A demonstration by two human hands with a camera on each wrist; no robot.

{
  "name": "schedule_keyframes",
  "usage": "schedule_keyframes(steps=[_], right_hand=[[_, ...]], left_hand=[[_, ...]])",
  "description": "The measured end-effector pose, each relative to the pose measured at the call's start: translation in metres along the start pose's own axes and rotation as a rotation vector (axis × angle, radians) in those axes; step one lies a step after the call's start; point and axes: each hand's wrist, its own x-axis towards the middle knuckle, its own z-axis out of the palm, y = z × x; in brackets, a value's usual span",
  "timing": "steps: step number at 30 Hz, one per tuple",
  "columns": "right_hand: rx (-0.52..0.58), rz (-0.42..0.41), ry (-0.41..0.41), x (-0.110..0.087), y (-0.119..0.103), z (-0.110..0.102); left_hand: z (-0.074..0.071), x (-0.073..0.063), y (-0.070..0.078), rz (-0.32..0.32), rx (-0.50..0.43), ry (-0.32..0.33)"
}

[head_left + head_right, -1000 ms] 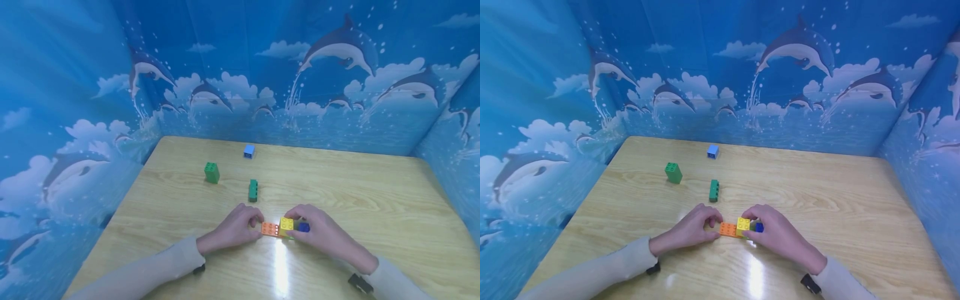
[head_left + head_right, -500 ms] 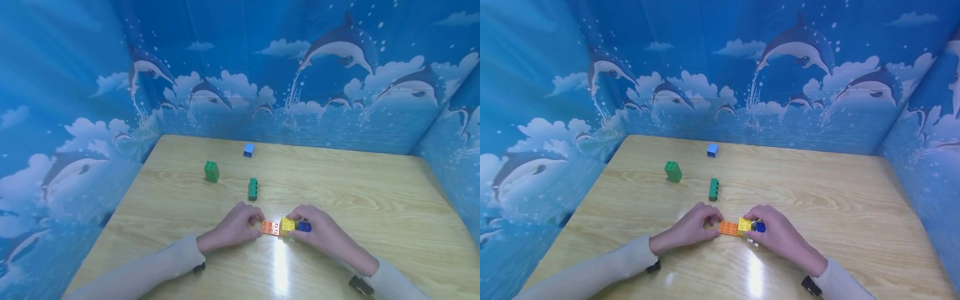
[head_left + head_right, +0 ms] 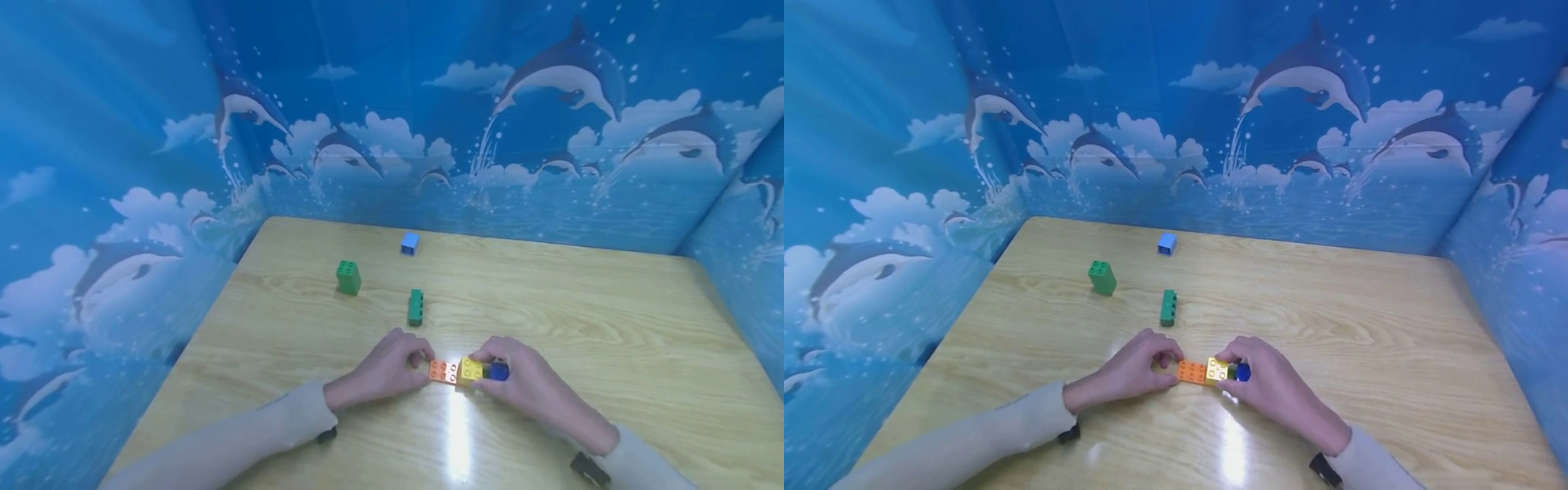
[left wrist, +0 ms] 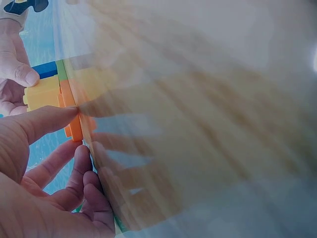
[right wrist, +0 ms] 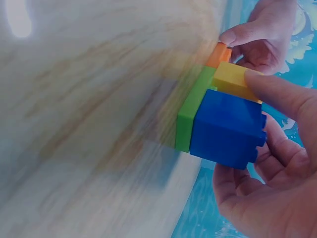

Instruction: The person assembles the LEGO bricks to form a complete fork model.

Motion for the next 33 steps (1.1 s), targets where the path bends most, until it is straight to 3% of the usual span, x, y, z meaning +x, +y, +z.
schedule_keyframes(steps=[9, 15, 20, 25, 33], right_hand=[[0.134, -0.02, -0.021, 0.003, 0.009, 0.0], [0.232, 0.018, -0.037, 0.001, 0.014, 0.003], [0.27, 0.03, -0.035, 0.0, 0.017, 0.005], [0.267, 0.05, -0.023, -0.001, 0.019, 0.008], [0.226, 0.056, 0.014, -0.002, 0.019, 0.01]], left_hand=[[-0.001, 0.0, 0.002, -0.048, -0.034, -0.012], [-0.006, -0.009, -0.002, -0.096, -0.206, -0.009], [-0.014, -0.009, -0.009, -0.037, -0.296, 0.094], [-0.029, -0.001, -0.016, 0.015, -0.317, 0.231], [-0.056, 0.025, -0.015, -0.033, -0.28, 0.385]])
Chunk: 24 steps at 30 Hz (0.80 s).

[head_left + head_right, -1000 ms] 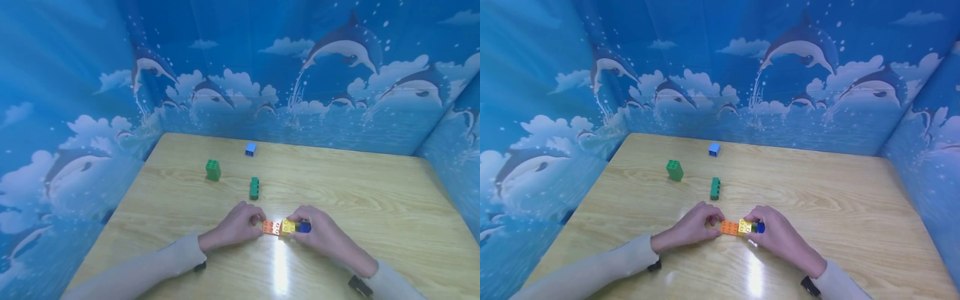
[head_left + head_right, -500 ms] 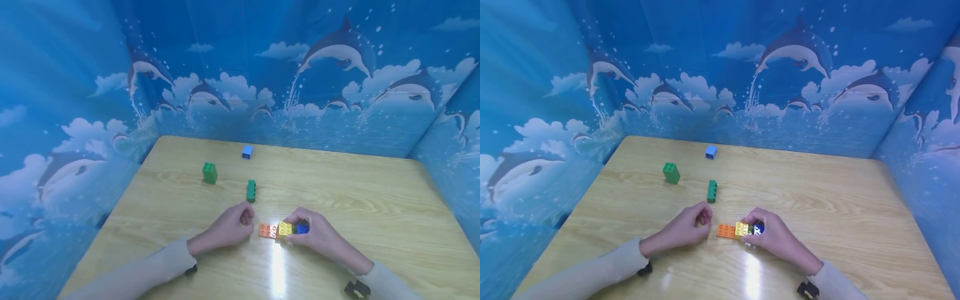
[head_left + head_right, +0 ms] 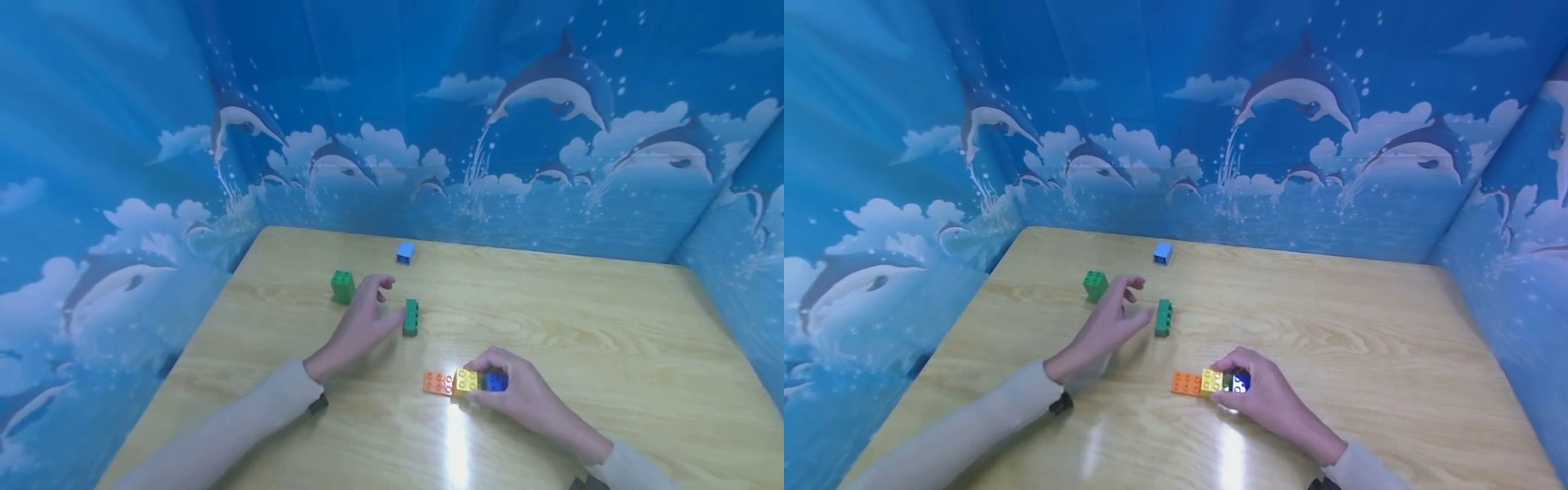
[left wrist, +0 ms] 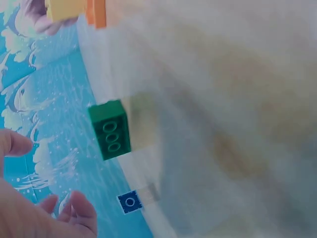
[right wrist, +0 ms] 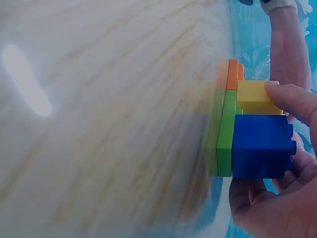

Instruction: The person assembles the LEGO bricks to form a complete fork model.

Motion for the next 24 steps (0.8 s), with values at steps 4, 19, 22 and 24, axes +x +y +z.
schedule_keyframes(steps=[4, 19, 22, 24], right_hand=[[-0.004, -0.007, 0.006, -0.002, 0.0, 0.0], [-0.028, 0.002, 0.009, -0.002, -0.002, -0.004], [-0.02, 0.003, 0.003, -0.003, -0.002, -0.004], [-0.009, 0.003, 0.0, -0.003, -0.001, -0.004]], left_hand=[[0.006, 0.016, 0.001, -0.049, -0.002, 0.052], [0.026, 0.079, -0.01, -0.216, -0.073, 0.119], [0.029, 0.09, -0.012, -0.241, -0.073, 0.13], [0.032, 0.096, -0.013, -0.264, -0.062, 0.143]])
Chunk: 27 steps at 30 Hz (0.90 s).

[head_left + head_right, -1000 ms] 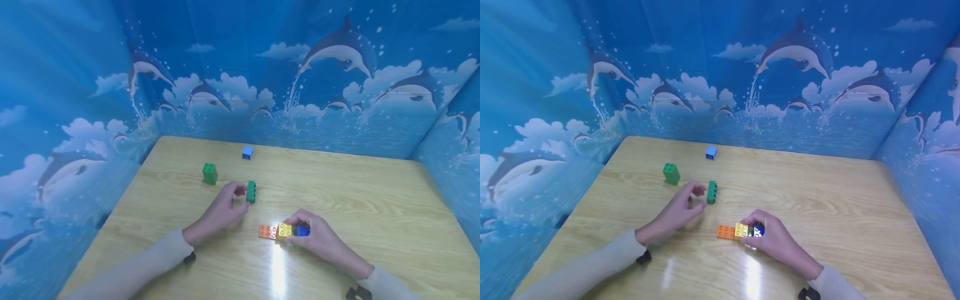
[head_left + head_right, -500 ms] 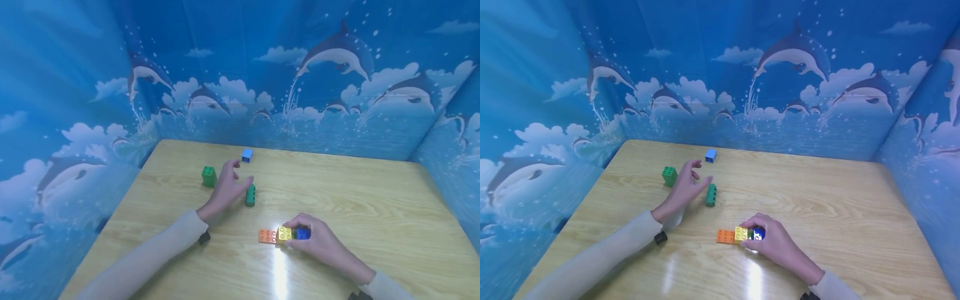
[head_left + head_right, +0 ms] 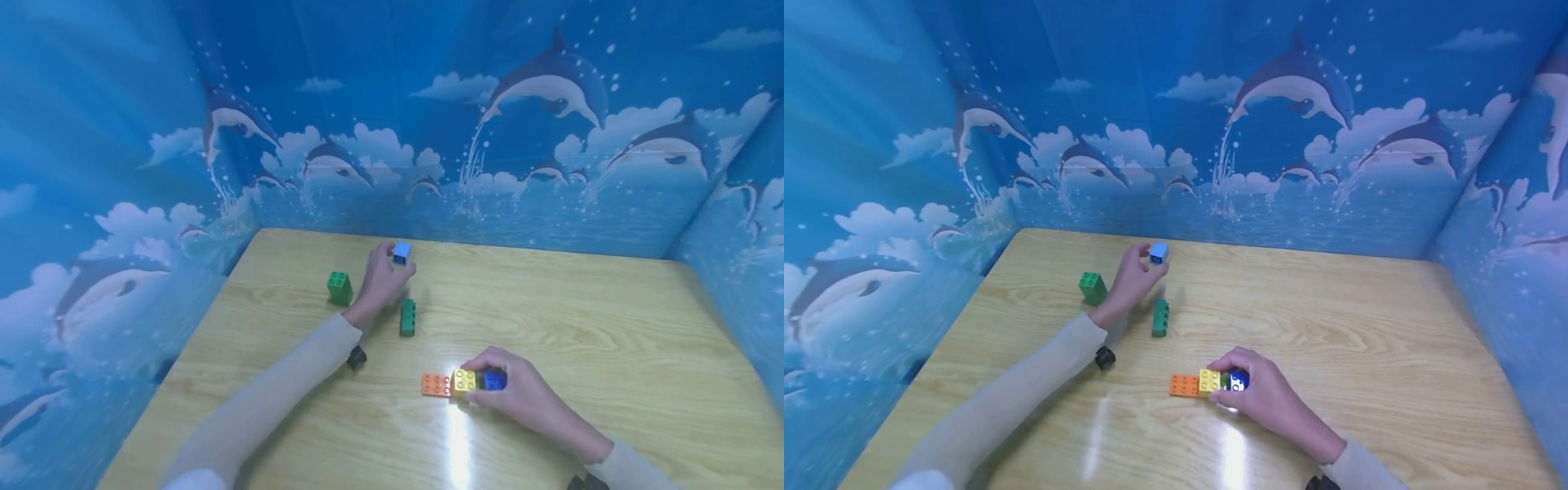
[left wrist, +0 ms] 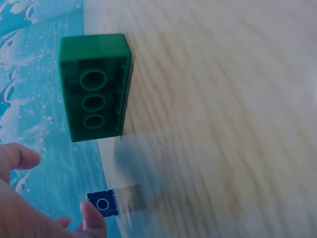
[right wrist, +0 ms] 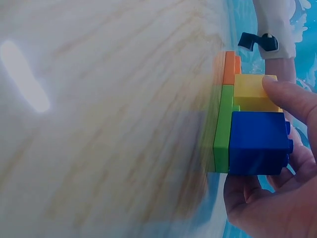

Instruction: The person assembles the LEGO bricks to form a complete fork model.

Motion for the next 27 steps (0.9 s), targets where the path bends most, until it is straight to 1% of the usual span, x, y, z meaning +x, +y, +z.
schedule_keyframes(steps=[5, 8, 12, 14, 19, 23, 27], right_hand=[[0.009, -0.003, 0.0, 0.0, 0.001, 0.0], [-0.001, -0.004, 0.001, 0.0, 0.002, 0.0], [-0.01, 0.002, 0.007, 0.0, 0.002, 0.0], [-0.012, 0.004, 0.01, -0.001, 0.002, 0.0], [-0.001, 0.008, 0.006, -0.001, 0.002, 0.001], [0.001, 0.01, 0.009, -0.001, 0.002, 0.001], [0.001, 0.009, 0.011, -0.001, 0.002, 0.001]], left_hand=[[0.007, 0.013, 0.001, -0.041, 0.047, 0.059], [0.011, 0.02, -0.001, -0.047, 0.067, 0.093], [0.016, 0.028, -0.005, -0.045, 0.087, 0.105], [0.017, 0.03, -0.007, -0.051, 0.087, 0.105], [0.017, 0.033, -0.006, -0.083, 0.051, 0.109], [0.018, 0.038, -0.006, -0.105, 0.027, 0.12], [0.019, 0.042, -0.006, -0.14, 0.009, 0.141]])
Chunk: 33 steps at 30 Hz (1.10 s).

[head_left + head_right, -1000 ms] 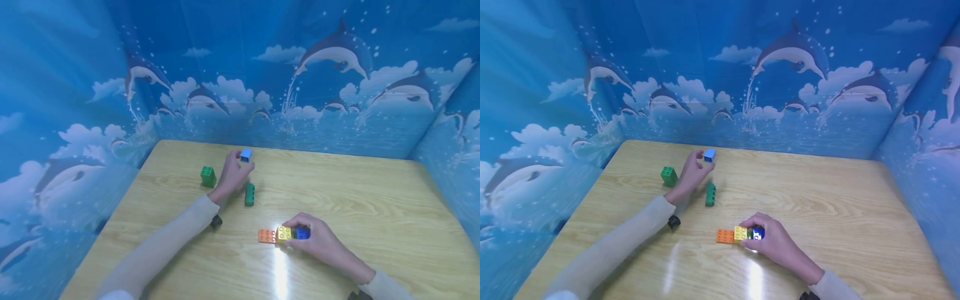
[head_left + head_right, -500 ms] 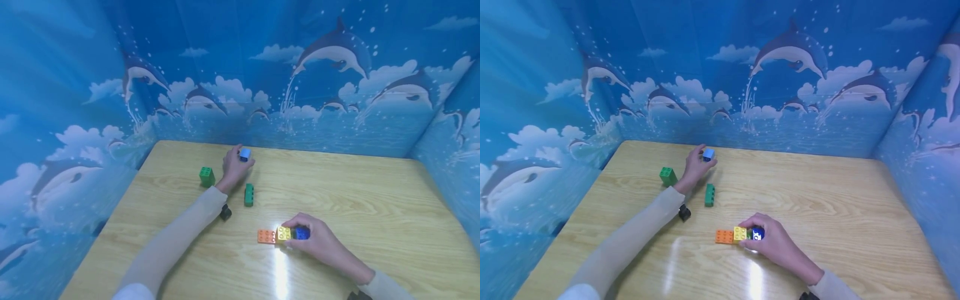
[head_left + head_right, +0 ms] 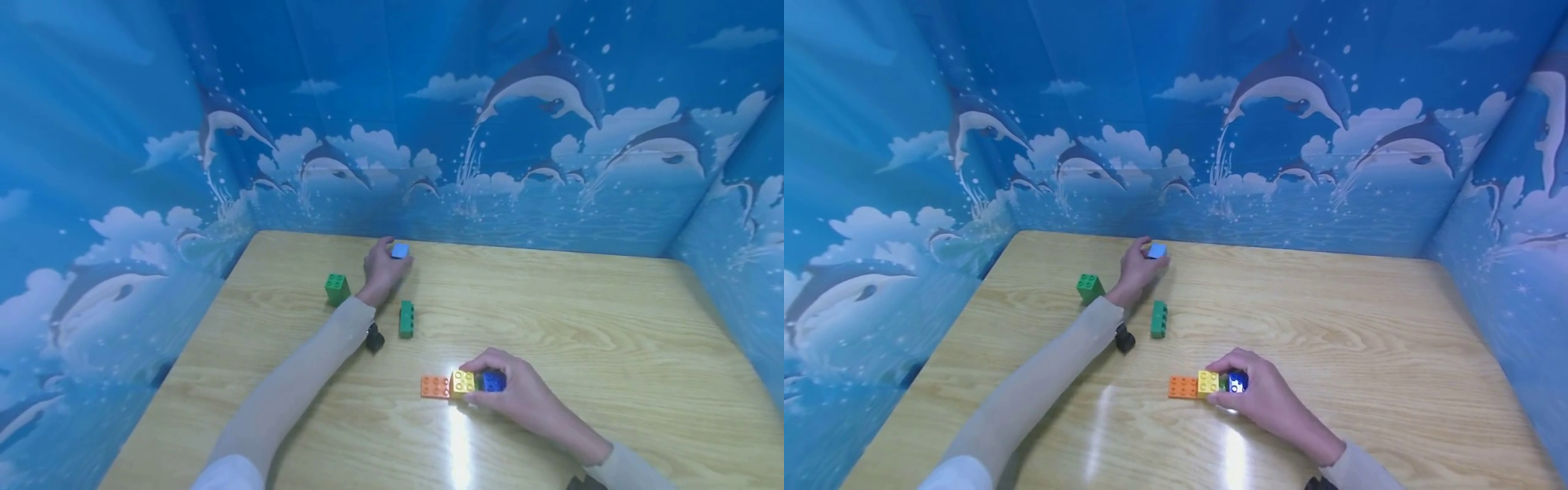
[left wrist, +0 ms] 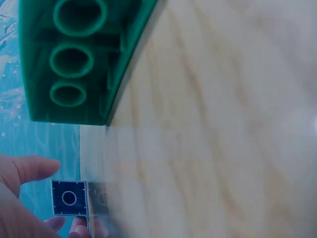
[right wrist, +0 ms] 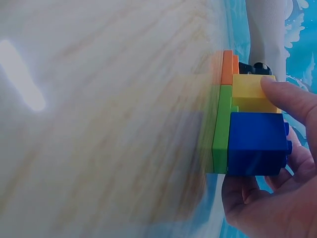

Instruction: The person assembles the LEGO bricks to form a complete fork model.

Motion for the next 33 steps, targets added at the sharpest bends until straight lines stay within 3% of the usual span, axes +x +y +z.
schedule_keyframes(steps=[4, 14, 29, 33], right_hand=[[0.004, 0.0, 0.0, -0.001, 0.0, -0.001], [0.011, -0.006, -0.012, 0.0, 0.0, -0.001], [0.012, -0.016, -0.01, 0.001, 0.0, -0.002], [-0.003, -0.024, 0.0, -0.001, 0.001, -0.002]], left_hand=[[0.001, 0.002, 0.002, -0.031, -0.04, 0.021], [-0.006, -0.002, -0.002, -0.065, -0.166, -0.014], [-0.012, -0.011, -0.001, -0.042, -0.24, -0.036], [-0.014, -0.015, -0.002, 0.012, -0.238, -0.069]])
